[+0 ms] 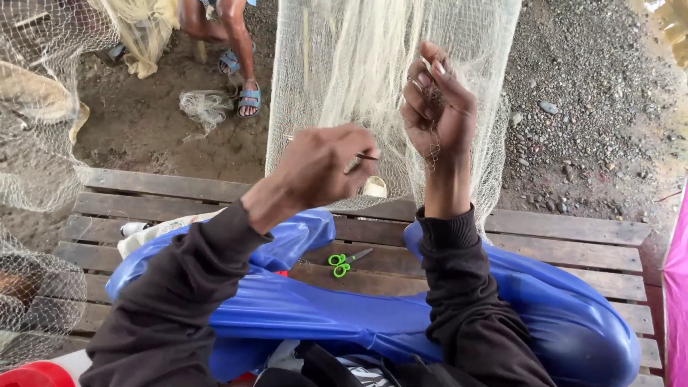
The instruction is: The person is using a net needle shuttle to weave and repair a fishing net, occasionally using scissors to trim the line.
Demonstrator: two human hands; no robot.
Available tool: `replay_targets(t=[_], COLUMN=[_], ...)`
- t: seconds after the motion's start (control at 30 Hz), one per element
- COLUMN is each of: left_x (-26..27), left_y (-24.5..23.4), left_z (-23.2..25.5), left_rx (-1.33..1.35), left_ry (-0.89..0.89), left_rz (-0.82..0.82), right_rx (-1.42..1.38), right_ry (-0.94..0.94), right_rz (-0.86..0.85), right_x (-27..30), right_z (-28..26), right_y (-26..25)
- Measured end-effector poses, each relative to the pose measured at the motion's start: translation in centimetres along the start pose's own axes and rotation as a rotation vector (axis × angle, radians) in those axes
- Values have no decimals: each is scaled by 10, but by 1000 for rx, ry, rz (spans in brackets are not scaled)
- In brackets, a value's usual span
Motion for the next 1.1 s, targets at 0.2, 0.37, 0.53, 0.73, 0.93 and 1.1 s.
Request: replay_targets(t=[0.2, 0.37, 0.53, 0.73, 0.93, 1.1], left_x=[0, 12, 21, 46, 46, 41], left_y=[24, 34, 28, 44, 35, 41], left_z=[14, -2, -21, -50, -58, -52], left_rx=[-19, 104, 176, 160, 155, 306], left_ry=[52, -26, -101, -194, -319, -295], left_rz=[20, 47, 119, 169, 212, 142], right_rx=[112, 272, 341, 305, 314, 476], right_ry=[27, 47, 125, 177, 224, 131], right_rz=[145, 98, 16, -35, -46, 45], right_x=[7, 1, -11, -22, -26, -31], right_z=[7, 14, 35, 52, 61, 52], right_y=[-13, -9, 4, 3, 2, -18])
Point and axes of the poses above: each hand's wrist, its own x-axis away from the middle knuckle, its own y-axis out of the palm, z = x × y, the point moved 10 cm from there along -x, towards the middle knuckle, and after that the axes turned 4 degrees about -x, right-handed, at the moved point
